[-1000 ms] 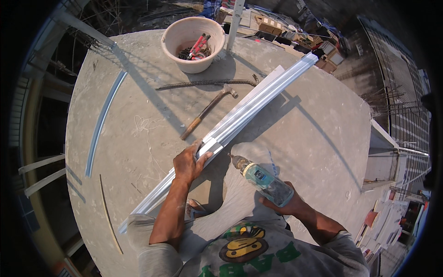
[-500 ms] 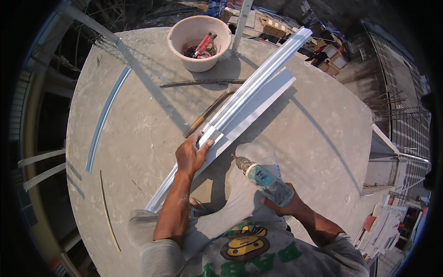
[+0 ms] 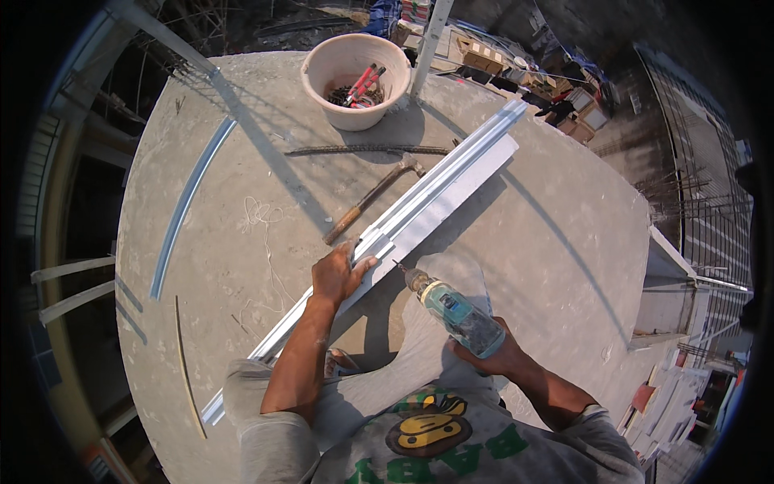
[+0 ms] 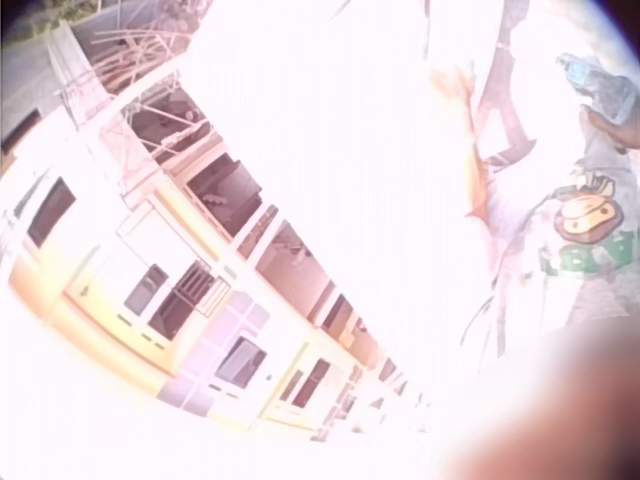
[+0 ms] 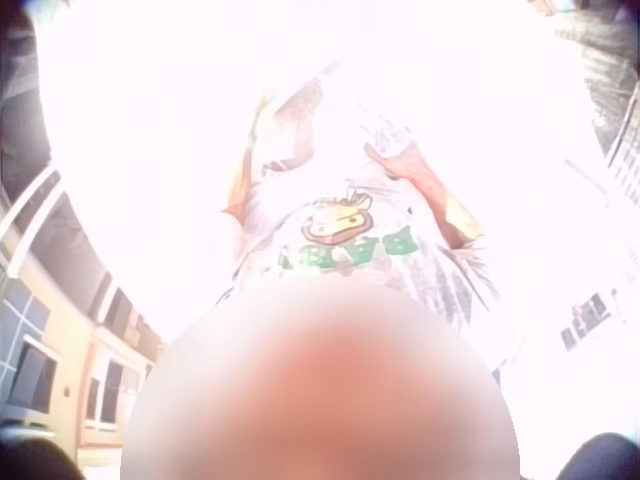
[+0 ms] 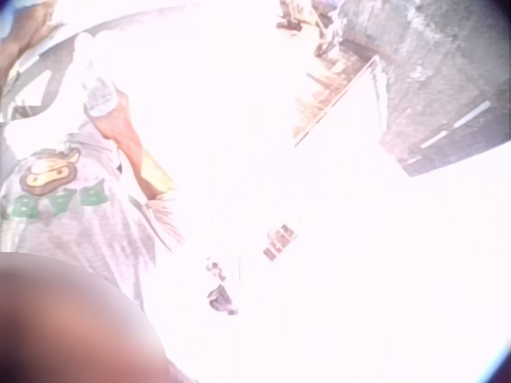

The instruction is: The person uses a cordless drill to fasten screws into aluminum profiles laid on a white board. He repeatedly picks screws from a bucket, aligns the profiles, and drives screws to join them. A second worker is visible nearby.

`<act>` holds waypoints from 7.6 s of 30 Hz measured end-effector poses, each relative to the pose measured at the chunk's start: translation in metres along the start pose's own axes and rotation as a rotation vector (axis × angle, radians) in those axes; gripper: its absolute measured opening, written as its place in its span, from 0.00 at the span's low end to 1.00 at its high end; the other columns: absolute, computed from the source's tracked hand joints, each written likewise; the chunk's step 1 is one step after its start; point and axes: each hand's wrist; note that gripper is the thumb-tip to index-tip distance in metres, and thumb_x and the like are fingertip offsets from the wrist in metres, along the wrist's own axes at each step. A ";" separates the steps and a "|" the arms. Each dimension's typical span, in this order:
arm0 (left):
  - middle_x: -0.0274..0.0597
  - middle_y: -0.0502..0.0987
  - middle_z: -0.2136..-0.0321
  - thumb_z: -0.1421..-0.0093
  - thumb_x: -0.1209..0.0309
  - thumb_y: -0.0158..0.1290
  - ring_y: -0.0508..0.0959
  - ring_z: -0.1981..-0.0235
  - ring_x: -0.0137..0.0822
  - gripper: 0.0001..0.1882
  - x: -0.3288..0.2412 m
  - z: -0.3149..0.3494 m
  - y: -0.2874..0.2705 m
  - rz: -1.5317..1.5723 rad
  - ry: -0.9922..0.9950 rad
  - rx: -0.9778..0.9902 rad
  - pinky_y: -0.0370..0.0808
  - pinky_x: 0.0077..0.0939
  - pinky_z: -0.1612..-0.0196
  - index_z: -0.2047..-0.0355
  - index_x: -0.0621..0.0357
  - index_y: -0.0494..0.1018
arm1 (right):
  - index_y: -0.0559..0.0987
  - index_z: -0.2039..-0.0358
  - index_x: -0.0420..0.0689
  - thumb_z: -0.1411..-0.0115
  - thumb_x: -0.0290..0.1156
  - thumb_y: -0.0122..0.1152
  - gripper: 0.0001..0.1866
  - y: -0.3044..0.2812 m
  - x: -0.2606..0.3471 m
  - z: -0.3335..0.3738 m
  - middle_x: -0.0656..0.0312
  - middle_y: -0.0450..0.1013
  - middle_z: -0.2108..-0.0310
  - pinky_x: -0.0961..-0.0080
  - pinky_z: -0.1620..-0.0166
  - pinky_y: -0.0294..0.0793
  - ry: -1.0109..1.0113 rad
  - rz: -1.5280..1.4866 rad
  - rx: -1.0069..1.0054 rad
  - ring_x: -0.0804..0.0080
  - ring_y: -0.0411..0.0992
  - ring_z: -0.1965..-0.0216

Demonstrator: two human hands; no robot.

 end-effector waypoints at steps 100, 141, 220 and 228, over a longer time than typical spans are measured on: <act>0.57 0.82 0.66 0.46 0.43 0.61 0.84 0.65 0.51 0.35 0.007 -0.006 0.007 0.097 -0.026 0.001 0.81 0.38 0.61 0.53 0.65 0.77 | 0.74 0.48 0.42 0.43 0.25 0.64 0.21 0.039 0.023 -0.047 0.61 0.75 0.58 0.72 0.53 0.74 0.117 -0.329 -0.010 0.72 0.74 0.59; 0.60 0.81 0.63 0.48 0.53 0.67 0.83 0.62 0.54 0.33 0.000 -0.006 0.001 0.294 -0.109 0.028 0.79 0.38 0.57 0.51 0.68 0.76 | 0.76 0.52 0.44 0.38 0.30 0.62 0.14 0.042 0.033 -0.050 0.61 0.75 0.58 0.71 0.50 0.73 0.156 -0.268 -0.037 0.71 0.74 0.55; 0.45 0.82 0.66 0.34 0.51 0.54 0.77 0.63 0.33 0.27 -0.027 -0.032 0.002 1.095 -0.437 -0.070 0.71 0.28 0.53 0.63 0.71 0.81 | 0.76 0.45 0.41 0.47 0.20 0.63 0.26 0.073 -0.004 -0.056 0.64 0.77 0.53 0.76 0.52 0.73 -0.052 -0.567 -0.124 0.77 0.73 0.56; 0.50 0.82 0.63 0.34 0.52 0.55 0.78 0.61 0.34 0.27 -0.026 -0.036 0.006 1.086 -0.437 -0.098 0.71 0.28 0.52 0.68 0.71 0.80 | 0.77 0.46 0.43 0.46 0.22 0.63 0.24 0.071 0.000 -0.059 0.65 0.77 0.54 0.74 0.49 0.71 -0.076 -0.352 -0.165 0.75 0.72 0.53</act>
Point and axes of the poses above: each hand's wrist, its own z-axis away from the middle knuckle, its own y-axis out of the palm, x = y × z
